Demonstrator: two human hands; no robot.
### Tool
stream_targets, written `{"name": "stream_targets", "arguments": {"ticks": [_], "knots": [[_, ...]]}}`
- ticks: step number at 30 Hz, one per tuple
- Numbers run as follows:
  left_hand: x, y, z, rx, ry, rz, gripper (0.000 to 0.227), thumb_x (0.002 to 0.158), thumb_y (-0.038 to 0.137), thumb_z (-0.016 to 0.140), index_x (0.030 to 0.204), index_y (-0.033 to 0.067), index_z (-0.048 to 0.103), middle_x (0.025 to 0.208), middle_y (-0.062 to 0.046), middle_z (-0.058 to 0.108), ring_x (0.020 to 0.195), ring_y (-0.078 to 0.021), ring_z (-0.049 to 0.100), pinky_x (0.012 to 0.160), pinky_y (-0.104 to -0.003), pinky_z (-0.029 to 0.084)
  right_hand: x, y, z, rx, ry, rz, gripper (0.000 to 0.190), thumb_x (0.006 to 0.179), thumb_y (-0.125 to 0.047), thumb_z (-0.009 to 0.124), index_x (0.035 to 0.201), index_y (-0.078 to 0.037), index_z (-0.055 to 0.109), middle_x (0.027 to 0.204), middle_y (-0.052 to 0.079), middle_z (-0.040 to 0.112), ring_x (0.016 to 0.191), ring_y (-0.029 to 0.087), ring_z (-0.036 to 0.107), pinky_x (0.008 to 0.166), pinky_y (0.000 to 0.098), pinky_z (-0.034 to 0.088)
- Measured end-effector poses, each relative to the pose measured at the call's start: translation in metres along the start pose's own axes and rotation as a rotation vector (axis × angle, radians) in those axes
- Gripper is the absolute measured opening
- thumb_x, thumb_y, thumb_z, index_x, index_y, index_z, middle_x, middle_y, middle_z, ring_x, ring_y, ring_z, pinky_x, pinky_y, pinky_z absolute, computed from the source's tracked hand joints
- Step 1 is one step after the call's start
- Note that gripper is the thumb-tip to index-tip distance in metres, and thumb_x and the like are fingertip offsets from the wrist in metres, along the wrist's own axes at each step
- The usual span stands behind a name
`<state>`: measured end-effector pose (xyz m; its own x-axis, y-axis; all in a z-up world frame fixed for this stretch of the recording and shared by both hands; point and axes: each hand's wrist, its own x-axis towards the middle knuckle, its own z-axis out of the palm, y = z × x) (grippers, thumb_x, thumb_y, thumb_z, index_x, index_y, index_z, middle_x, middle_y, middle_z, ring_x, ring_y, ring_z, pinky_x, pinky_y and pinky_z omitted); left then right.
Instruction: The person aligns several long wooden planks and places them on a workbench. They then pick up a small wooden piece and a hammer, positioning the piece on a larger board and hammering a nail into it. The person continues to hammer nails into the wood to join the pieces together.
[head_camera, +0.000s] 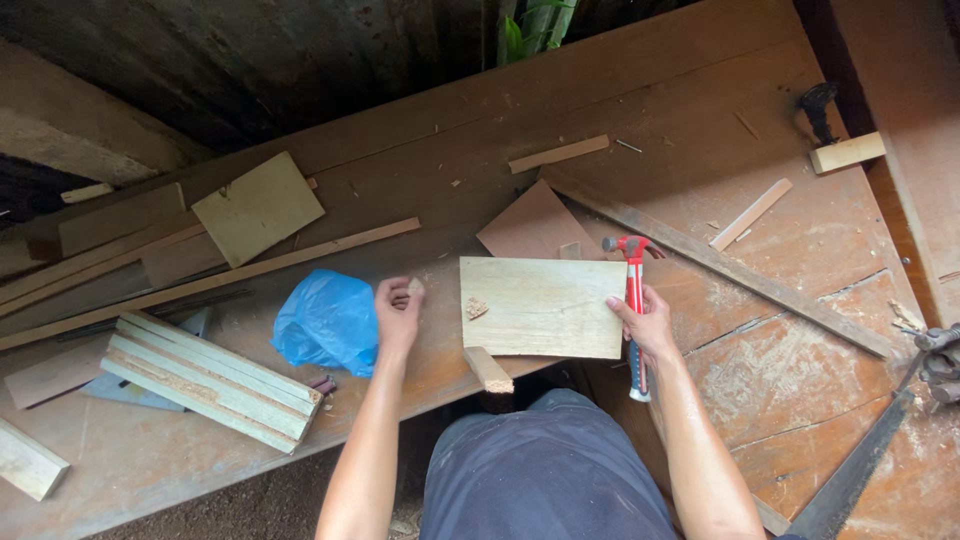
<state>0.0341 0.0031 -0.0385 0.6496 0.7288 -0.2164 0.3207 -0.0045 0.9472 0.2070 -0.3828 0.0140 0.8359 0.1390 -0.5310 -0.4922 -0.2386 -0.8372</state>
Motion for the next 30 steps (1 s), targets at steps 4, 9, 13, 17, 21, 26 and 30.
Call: {"name": "stream_targets", "arguments": {"ticks": [4, 9, 13, 17, 21, 26, 30], "knots": [[-0.019, 0.020, 0.038, -0.154, -0.107, -0.103, 0.028, 0.086, 0.013, 0.080, 0.109, -0.0022, 0.073, 0.094, -0.007, 0.077, 0.085, -0.0090, 0.069, 0.076, -0.023, 0.055, 0.000, 0.001, -0.005, 0.016, -0.001, -0.013, 0.039, 0.084, -0.012, 0.082, 0.115, -0.002, 0.060, 0.070, -0.003, 0.055, 0.047, 0.004, 0.045, 0.040, 0.0228, 0.038], [-0.014, 0.041, 0.073, -0.292, 0.014, -0.178, 0.031, 0.084, 0.013, 0.081, 0.109, -0.0038, 0.074, 0.091, -0.004, 0.077, 0.080, -0.0073, 0.071, 0.073, -0.021, 0.057, 0.003, 0.005, -0.004, 0.026, -0.007, -0.001, 0.039, 0.084, -0.011, 0.081, 0.114, -0.002, 0.059, 0.070, -0.003, 0.056, 0.047, 0.005, 0.045, 0.040, 0.0227, 0.037], [-0.011, 0.041, 0.079, -0.083, 0.029, -0.053, 0.031, 0.086, 0.014, 0.085, 0.110, -0.0041, 0.077, 0.078, -0.005, 0.068, 0.068, -0.0060, 0.056, 0.061, -0.022, 0.046, 0.005, 0.006, -0.005, -0.010, 0.003, 0.022, 0.041, 0.083, -0.012, 0.082, 0.117, -0.004, 0.060, 0.069, -0.003, 0.056, 0.047, 0.005, 0.046, 0.040, 0.0226, 0.038], [-0.009, 0.035, 0.081, -0.003, 0.069, 0.145, 0.032, 0.081, 0.014, 0.089, 0.107, -0.0015, 0.079, 0.082, -0.004, 0.069, 0.068, -0.0056, 0.057, 0.061, -0.023, 0.047, 0.008, 0.006, -0.006, 0.025, -0.032, 0.009, 0.043, 0.084, -0.013, 0.082, 0.119, -0.001, 0.059, 0.070, -0.003, 0.057, 0.047, 0.005, 0.045, 0.040, 0.0227, 0.037], [-0.010, 0.032, 0.086, 0.090, 0.111, 0.220, 0.032, 0.076, 0.015, 0.090, 0.103, 0.0014, 0.080, 0.093, -0.005, 0.073, 0.068, -0.0073, 0.062, 0.059, -0.024, 0.048, 0.008, 0.004, -0.008, 0.016, -0.037, 0.032, 0.044, 0.084, -0.014, 0.082, 0.120, -0.001, 0.060, 0.070, -0.003, 0.058, 0.047, 0.004, 0.045, 0.040, 0.0227, 0.038], [-0.016, 0.035, 0.091, 0.053, 0.091, 0.063, 0.038, 0.081, 0.018, 0.088, 0.115, 0.0038, 0.078, 0.098, -0.009, 0.078, 0.076, -0.0106, 0.069, 0.068, -0.024, 0.055, 0.007, 0.000, -0.007, 0.016, -0.043, 0.054, 0.044, 0.083, -0.014, 0.082, 0.120, -0.002, 0.060, 0.070, -0.003, 0.058, 0.047, 0.004, 0.045, 0.040, 0.0227, 0.037], [-0.021, 0.041, 0.088, 0.052, 0.068, 0.190, 0.035, 0.086, 0.017, 0.081, 0.119, 0.0039, 0.075, 0.120, -0.012, 0.075, 0.084, -0.0127, 0.072, 0.071, -0.024, 0.059, 0.006, -0.002, -0.007, 0.022, -0.053, 0.054, 0.044, 0.083, -0.014, 0.081, 0.120, -0.002, 0.060, 0.070, -0.003, 0.058, 0.047, 0.004, 0.045, 0.040, 0.0227, 0.038]]}}
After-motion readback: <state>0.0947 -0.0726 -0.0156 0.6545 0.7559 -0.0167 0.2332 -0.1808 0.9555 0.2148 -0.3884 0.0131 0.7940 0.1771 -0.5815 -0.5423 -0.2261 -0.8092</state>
